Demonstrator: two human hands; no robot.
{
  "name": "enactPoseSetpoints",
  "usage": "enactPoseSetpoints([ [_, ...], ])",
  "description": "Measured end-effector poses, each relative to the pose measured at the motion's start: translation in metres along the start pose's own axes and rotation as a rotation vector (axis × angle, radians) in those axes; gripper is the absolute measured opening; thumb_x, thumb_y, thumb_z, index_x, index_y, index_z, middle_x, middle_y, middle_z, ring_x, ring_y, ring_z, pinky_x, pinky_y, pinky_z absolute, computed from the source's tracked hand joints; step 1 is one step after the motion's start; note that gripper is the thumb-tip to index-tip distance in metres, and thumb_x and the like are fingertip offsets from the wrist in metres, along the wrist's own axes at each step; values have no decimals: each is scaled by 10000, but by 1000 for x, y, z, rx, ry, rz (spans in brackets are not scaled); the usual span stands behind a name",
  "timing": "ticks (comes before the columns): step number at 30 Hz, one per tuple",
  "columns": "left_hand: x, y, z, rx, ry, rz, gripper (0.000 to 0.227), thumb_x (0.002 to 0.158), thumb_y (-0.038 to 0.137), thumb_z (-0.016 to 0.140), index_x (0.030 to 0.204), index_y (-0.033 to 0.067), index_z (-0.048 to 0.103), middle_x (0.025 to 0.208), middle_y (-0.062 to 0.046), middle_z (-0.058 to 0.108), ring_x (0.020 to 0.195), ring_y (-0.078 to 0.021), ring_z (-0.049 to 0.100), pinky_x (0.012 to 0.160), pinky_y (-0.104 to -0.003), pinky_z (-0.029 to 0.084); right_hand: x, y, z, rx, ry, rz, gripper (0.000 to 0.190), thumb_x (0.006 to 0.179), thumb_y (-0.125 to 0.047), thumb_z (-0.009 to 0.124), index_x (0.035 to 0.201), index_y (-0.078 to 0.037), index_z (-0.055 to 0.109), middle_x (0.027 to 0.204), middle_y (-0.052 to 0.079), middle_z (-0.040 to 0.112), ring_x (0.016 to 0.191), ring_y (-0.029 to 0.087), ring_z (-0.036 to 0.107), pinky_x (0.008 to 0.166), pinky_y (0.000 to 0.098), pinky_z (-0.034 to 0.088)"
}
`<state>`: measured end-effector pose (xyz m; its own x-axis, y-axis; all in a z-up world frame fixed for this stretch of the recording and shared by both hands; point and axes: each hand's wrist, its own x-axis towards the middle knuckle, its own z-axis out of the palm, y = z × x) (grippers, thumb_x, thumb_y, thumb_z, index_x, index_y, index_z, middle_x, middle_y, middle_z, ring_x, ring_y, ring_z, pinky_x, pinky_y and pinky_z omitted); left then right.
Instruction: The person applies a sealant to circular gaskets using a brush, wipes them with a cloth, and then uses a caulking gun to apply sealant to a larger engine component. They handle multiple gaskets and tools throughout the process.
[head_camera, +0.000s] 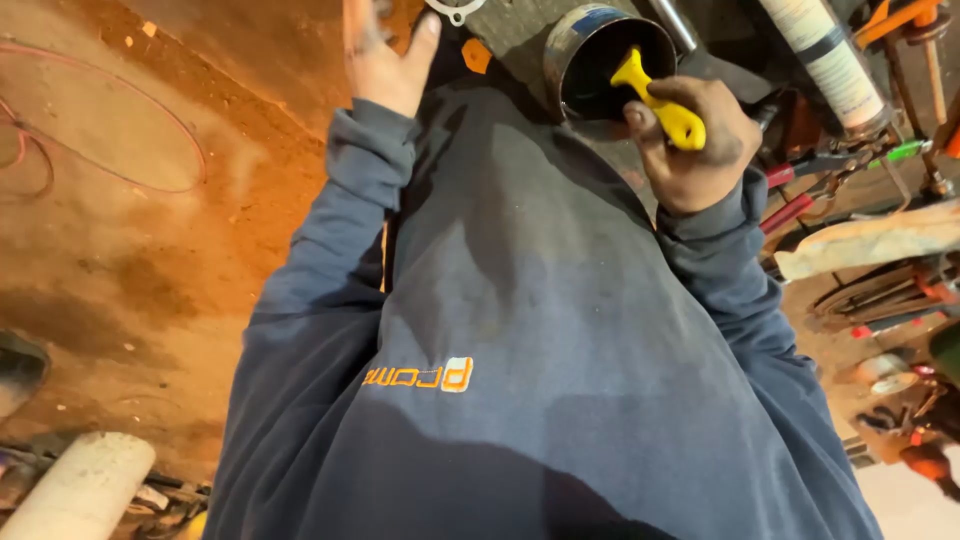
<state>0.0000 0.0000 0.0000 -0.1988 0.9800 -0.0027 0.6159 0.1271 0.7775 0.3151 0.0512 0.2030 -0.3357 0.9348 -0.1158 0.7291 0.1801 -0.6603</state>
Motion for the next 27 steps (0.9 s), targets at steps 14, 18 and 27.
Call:
enactPoseSetpoints([
  [14, 35, -36, -12, -858, -543, -464, 189, 1068, 174, 661, 1032, -10, 631, 912, -69, 758, 798, -114, 724, 727, -271, 592, -61, 29, 11, 168, 531, 176, 233, 1116, -176, 753, 1181, 19, 643, 1066, 136, 640, 809, 262, 648, 722, 362, 505],
  [18, 49, -24, -28, -809, -625, -434, 187, 1080, 142, 598, 1006, -15, 667, 932, -85, 782, 802, -115, 731, 751, -266, 601, -82, 38, 9, 502, 958, 308, 342, 958, -272, 738, 1116, -5, 593, 903, 129, 663, 627, 205, 667, 581, 335, 547],
  [27, 78, 4, -65, -565, -722, -227, 217, 1074, 154, 625, 952, -19, 673, 844, -51, 776, 765, -101, 704, 721, -273, 581, 16, -66, 124, 680, 553, 130, 438, 1014, -345, 796, 1132, 15, 576, 1002, 78, 630, 673, 164, 651, 618, 267, 533],
])
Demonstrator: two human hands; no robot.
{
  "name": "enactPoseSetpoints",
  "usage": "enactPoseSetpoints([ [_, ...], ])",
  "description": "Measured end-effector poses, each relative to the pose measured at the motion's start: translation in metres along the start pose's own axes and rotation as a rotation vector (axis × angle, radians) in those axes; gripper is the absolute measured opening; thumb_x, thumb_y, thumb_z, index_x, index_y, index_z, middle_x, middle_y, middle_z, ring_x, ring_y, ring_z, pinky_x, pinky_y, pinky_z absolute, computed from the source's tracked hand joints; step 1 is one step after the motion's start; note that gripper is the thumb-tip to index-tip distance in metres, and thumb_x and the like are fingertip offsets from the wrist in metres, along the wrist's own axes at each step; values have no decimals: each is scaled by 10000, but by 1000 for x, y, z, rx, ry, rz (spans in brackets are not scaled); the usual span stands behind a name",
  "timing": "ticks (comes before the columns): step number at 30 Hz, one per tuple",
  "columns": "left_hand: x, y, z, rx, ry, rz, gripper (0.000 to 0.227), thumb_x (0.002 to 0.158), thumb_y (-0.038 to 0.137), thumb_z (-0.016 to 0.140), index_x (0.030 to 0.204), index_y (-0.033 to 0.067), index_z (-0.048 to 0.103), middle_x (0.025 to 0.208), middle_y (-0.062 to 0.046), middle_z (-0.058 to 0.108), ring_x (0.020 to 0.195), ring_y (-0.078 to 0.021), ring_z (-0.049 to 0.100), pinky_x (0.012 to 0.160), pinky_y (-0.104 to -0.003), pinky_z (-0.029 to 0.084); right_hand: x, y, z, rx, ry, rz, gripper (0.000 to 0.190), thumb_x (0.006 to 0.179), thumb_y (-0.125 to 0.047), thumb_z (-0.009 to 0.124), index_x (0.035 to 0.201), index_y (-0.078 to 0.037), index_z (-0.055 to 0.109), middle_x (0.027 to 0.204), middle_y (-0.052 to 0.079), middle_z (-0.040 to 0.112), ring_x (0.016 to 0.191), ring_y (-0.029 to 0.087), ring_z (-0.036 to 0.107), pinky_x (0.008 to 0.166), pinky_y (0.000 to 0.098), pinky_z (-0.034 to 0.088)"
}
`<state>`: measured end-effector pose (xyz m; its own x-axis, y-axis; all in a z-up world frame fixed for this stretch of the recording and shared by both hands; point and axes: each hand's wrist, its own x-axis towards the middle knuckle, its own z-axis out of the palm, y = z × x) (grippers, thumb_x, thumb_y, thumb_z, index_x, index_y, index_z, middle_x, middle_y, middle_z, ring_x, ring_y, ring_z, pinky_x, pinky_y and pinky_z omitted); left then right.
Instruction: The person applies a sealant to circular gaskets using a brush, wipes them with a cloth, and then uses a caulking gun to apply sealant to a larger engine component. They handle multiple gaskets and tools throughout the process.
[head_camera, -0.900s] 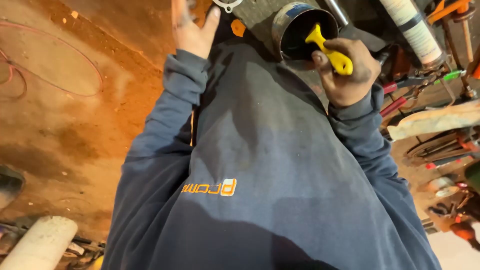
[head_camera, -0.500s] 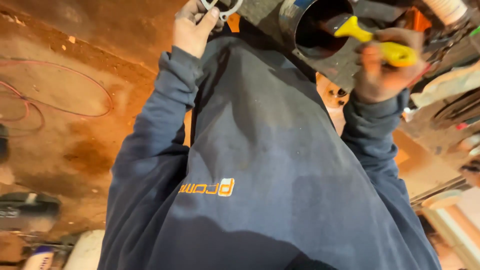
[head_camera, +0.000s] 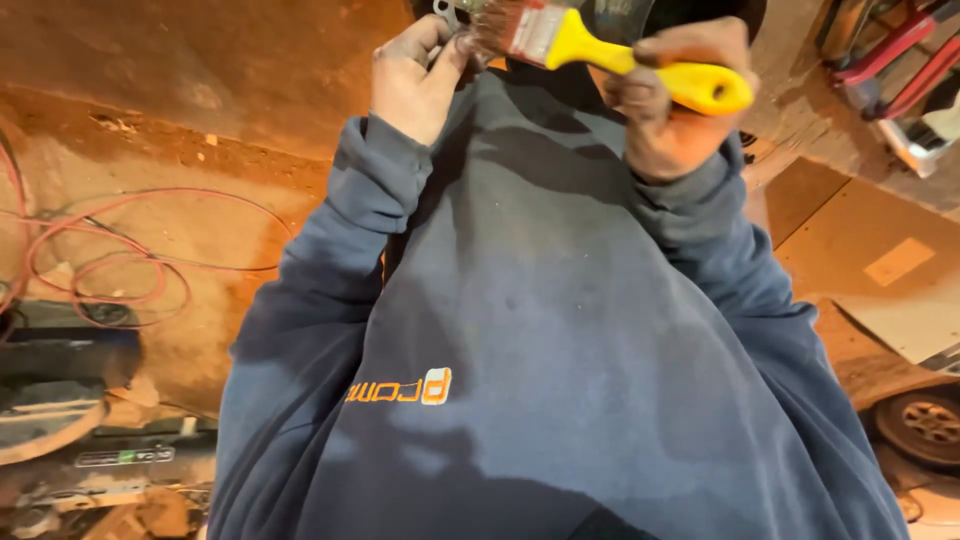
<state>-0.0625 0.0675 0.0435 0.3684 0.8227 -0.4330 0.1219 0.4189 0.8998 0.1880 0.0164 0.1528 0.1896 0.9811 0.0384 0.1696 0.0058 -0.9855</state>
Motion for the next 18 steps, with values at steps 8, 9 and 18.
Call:
enactPoseSetpoints([
  [8, -6, 3, -18, -153, -57, -55, 209, 1060, 181, 600, 992, -2, 676, 903, -33, 780, 802, -71, 738, 712, -242, 607, 2, -11, 15, -265, 109, -70, 359, 961, -280, 791, 1036, 28, 622, 966, 94, 632, 795, 186, 664, 701, 297, 520],
  [9, -7, 1, -19, -169, -53, -66, 219, 1066, 183, 602, 980, -5, 678, 900, -39, 779, 792, -76, 732, 714, -244, 609, -7, -6, 8, -445, 70, -168, 321, 984, -238, 776, 1056, 48, 650, 1007, 130, 636, 881, 247, 659, 743, 322, 521],
  [18, -8, 5, -8, -205, -45, -74, 229, 1070, 204, 600, 998, 0, 675, 930, -47, 781, 802, -83, 733, 710, -243, 604, -19, 1, -10, -301, 74, -87, 359, 1013, -285, 797, 1111, 20, 637, 1020, 121, 687, 771, 197, 650, 721, 281, 529],
])
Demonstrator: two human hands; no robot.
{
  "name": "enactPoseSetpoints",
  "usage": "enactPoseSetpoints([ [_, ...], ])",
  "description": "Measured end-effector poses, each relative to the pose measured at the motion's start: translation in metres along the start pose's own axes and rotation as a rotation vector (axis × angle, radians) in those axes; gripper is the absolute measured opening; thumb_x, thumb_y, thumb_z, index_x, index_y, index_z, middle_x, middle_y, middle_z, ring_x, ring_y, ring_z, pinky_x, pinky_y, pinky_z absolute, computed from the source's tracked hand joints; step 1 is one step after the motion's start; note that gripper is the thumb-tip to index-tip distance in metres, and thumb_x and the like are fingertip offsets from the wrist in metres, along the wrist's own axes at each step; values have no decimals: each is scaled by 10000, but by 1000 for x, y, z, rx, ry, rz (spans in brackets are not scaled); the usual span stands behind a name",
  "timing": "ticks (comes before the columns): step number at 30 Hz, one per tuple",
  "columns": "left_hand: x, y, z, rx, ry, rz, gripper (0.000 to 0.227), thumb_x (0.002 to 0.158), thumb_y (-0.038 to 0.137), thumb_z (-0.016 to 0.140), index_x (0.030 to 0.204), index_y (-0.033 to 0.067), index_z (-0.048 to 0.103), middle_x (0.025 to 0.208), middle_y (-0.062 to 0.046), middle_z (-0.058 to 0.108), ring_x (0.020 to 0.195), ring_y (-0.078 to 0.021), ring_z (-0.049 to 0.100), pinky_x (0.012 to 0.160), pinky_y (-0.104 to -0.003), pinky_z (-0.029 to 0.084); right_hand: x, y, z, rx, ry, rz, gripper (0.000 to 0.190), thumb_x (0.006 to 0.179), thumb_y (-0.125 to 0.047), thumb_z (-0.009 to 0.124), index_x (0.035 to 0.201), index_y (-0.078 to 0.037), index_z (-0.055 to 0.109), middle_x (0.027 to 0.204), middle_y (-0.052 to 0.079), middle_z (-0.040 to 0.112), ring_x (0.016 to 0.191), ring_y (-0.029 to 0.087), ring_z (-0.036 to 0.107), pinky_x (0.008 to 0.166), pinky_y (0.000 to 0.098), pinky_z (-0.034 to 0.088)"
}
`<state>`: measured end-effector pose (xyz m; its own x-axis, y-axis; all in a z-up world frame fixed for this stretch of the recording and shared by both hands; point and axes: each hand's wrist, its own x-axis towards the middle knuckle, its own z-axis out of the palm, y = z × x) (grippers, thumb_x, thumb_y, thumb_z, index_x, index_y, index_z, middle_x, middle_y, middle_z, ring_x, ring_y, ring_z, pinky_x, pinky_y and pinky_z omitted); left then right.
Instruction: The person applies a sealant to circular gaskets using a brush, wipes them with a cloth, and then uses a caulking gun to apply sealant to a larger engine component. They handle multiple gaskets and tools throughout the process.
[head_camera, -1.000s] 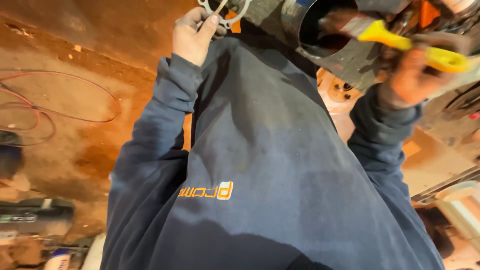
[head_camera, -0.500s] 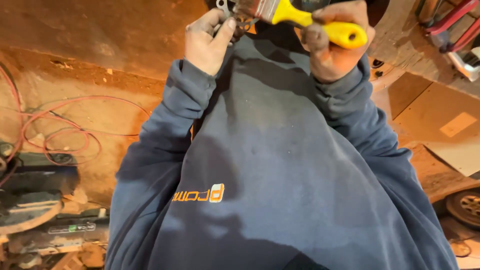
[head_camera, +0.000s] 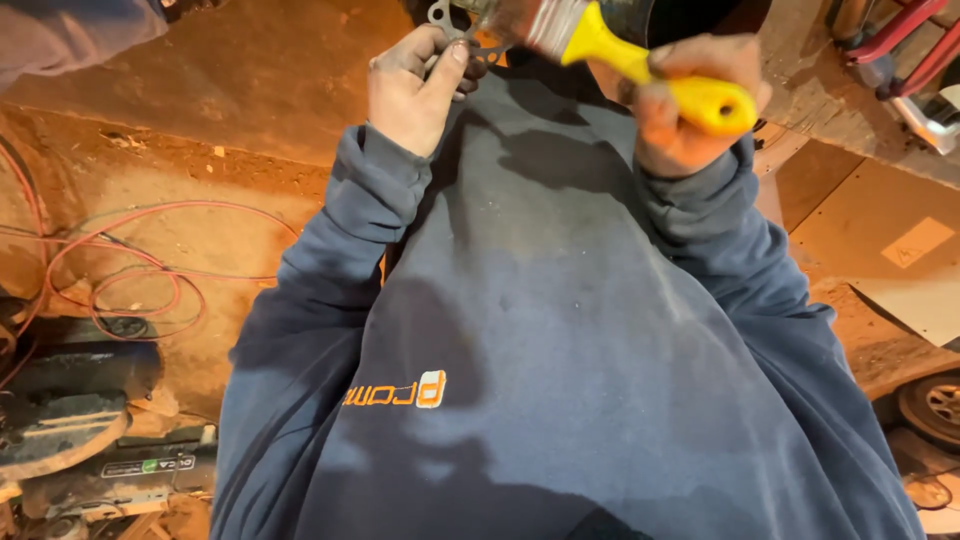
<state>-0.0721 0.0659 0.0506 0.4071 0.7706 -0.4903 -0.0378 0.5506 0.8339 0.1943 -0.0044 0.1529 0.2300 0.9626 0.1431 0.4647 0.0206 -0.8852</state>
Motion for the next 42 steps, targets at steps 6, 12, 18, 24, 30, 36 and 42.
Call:
enactPoseSetpoints([
  [6, -6, 4, 20, 14, 30, 14, 248, 1078, 208, 602, 1013, -15, 688, 939, -51, 779, 818, -86, 728, 718, -249, 604, 13, 3, -11, -150, -77, -73, 318, 1024, -260, 819, 1121, 14, 689, 1046, 164, 690, 820, 261, 694, 745, 324, 542],
  [12, -12, 4, 39, 130, 68, 51, 248, 1076, 198, 617, 992, -28, 678, 909, -56, 777, 803, -93, 745, 702, -252, 605, 16, 6, -40, -174, -292, -122, 264, 1057, -223, 800, 1099, 9, 681, 1019, 144, 725, 807, 215, 714, 740, 297, 549],
  [18, -17, 8, 53, 129, 101, 71, 239, 1078, 191, 616, 1002, -25, 686, 906, -68, 782, 784, -101, 729, 700, -253, 594, 32, 26, -49, 190, -379, -220, 295, 981, -207, 788, 1053, 56, 675, 919, 169, 713, 789, 247, 722, 734, 330, 565],
  [24, -19, -6, 57, -59, 182, -29, 237, 1055, 216, 627, 1005, -10, 679, 908, -67, 762, 761, -92, 711, 682, -247, 587, 38, 23, -52, 33, -314, -237, 292, 1029, -260, 768, 1034, 16, 672, 923, 150, 712, 815, 230, 709, 743, 336, 565],
  [30, -22, -13, 52, -89, 234, -17, 252, 1064, 217, 627, 973, -13, 674, 870, -55, 768, 734, -93, 711, 659, -249, 579, 52, 12, -47, -149, -224, -201, 328, 1026, -280, 839, 1135, 0, 709, 992, 135, 699, 856, 223, 717, 737, 290, 551],
  [36, 9, -92, 24, -138, 268, -33, 249, 1057, 230, 607, 962, 12, 683, 805, -48, 743, 661, -89, 680, 602, -251, 552, 27, -2, 4, 38, -429, 92, 309, 1079, -182, 833, 1246, -12, 636, 1084, 107, 713, 846, 187, 683, 775, 264, 540],
  [42, 16, -124, 9, -213, 186, -54, 239, 1068, 208, 639, 989, -5, 712, 808, -69, 748, 655, -98, 665, 597, -261, 524, 18, -20, 53, -39, -426, -99, 281, 1097, -104, 823, 1258, -9, 614, 1100, 134, 715, 945, 173, 714, 784, 262, 562],
])
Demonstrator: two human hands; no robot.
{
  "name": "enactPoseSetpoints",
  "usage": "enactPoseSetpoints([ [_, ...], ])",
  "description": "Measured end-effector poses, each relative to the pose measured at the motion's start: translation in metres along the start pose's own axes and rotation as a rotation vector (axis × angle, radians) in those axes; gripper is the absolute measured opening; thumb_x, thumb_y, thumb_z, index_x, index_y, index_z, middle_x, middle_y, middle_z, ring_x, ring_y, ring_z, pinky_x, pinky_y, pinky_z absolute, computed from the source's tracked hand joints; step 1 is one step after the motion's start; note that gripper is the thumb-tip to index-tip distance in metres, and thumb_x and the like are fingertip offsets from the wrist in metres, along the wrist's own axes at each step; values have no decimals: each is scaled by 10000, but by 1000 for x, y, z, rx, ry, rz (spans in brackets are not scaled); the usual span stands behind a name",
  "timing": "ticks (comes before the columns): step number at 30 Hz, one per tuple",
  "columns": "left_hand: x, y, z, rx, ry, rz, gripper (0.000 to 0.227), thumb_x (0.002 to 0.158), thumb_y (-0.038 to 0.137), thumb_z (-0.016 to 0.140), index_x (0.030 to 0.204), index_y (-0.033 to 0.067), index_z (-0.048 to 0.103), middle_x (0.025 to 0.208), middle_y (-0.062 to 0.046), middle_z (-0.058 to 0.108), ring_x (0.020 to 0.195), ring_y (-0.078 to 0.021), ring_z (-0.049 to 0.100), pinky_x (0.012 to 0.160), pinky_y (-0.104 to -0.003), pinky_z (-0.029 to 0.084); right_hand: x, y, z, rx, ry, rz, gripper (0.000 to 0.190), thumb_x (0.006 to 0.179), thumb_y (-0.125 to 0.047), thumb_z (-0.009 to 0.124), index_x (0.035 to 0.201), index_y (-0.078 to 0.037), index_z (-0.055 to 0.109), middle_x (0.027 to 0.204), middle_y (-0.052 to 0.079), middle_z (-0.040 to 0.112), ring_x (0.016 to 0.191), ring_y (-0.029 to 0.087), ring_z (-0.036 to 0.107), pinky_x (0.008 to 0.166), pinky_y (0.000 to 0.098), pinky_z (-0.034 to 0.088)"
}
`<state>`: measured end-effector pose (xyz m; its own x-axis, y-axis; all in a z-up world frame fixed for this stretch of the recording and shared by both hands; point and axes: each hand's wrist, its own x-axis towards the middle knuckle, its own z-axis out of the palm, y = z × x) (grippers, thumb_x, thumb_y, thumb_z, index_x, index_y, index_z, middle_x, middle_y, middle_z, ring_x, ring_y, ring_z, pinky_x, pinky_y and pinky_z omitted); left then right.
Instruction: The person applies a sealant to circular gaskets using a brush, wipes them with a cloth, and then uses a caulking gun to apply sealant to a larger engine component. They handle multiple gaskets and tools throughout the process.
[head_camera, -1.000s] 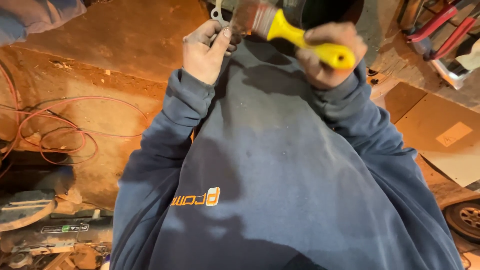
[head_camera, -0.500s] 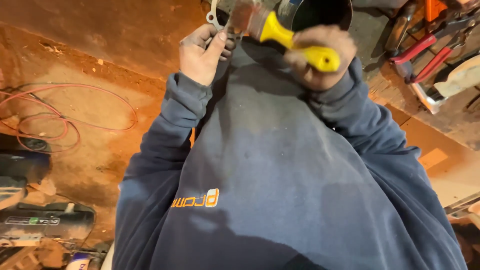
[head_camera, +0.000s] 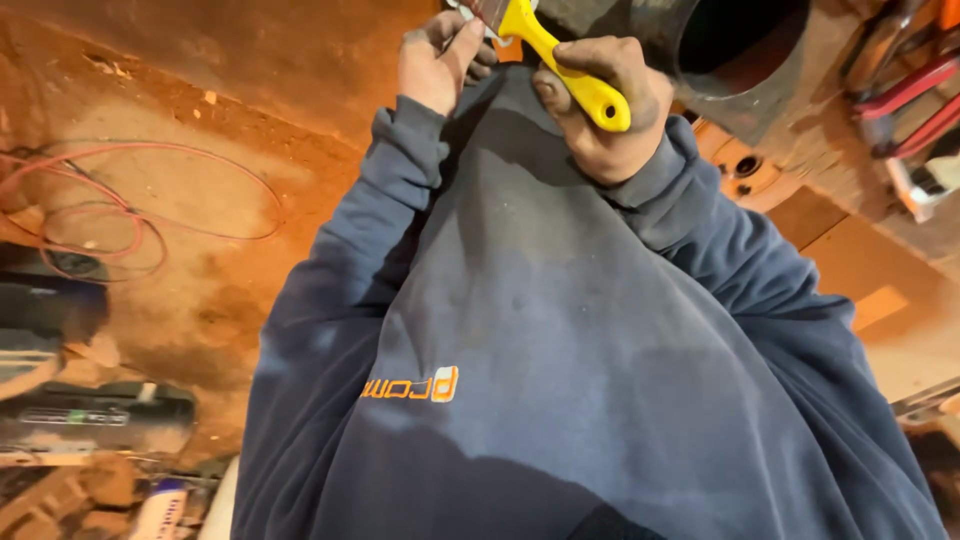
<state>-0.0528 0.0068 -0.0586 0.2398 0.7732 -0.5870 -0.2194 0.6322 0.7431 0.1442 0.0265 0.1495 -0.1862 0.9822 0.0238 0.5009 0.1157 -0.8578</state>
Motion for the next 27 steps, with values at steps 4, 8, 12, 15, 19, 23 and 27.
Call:
enactPoseSetpoints([
  [4, 10, 16, -4, 36, -41, -37, 231, 1044, 207, 639, 965, -3, 694, 783, -63, 751, 628, -98, 680, 577, -260, 541, -9, 12, 23, 78, 37, 146, 286, 1096, -103, 787, 1272, 2, 587, 1060, 112, 740, 950, 145, 725, 815, 256, 573],
  [8, 16, 25, -7, 3, -74, -71, 212, 1023, 210, 621, 1019, 18, 711, 767, -41, 730, 620, -85, 663, 570, -254, 527, -17, 47, 44, 262, 162, 251, 233, 1134, -55, 728, 1278, 2, 555, 1069, 107, 748, 908, 124, 730, 832, 249, 596],
  [12, 22, 16, -12, 17, -129, -42, 262, 1059, 222, 642, 975, -15, 715, 803, -60, 747, 648, -91, 639, 575, -264, 486, -25, 68, 58, 409, 280, 326, 229, 1107, 7, 736, 1268, 23, 575, 1059, 98, 726, 894, 132, 699, 823, 259, 575],
  [15, 22, 26, -9, 13, -124, -88, 266, 1046, 231, 615, 1024, 5, 755, 812, -38, 743, 646, -80, 653, 586, -244, 504, -24, 53, 50, 143, 337, 177, 199, 1099, 28, 728, 1243, 18, 591, 1058, 101, 685, 931, 149, 702, 806, 253, 570],
  [19, 22, 14, -13, -3, -129, -51, 256, 1027, 235, 630, 1013, 2, 732, 810, -50, 757, 640, -98, 674, 580, -259, 515, -33, 59, 57, 297, 486, 211, 210, 1084, -3, 710, 1233, -2, 561, 1103, 77, 667, 940, 141, 720, 810, 256, 597],
  [23, 23, 11, -11, -4, -124, -36, 287, 1032, 254, 633, 994, -14, 725, 813, -73, 755, 647, -112, 665, 588, -273, 517, -22, 51, 58, 115, 324, 201, 235, 1057, 11, 752, 1237, 11, 600, 1054, 108, 701, 916, 162, 701, 844, 278, 573],
  [27, 20, 22, -11, 0, -60, -42, 284, 1025, 252, 626, 1004, -8, 738, 806, -67, 755, 637, -111, 673, 588, -265, 533, -31, 63, 52, 97, 457, 253, 221, 1079, -11, 760, 1213, -10, 584, 1039, 90, 698, 906, 151, 741, 815, 279, 602],
])
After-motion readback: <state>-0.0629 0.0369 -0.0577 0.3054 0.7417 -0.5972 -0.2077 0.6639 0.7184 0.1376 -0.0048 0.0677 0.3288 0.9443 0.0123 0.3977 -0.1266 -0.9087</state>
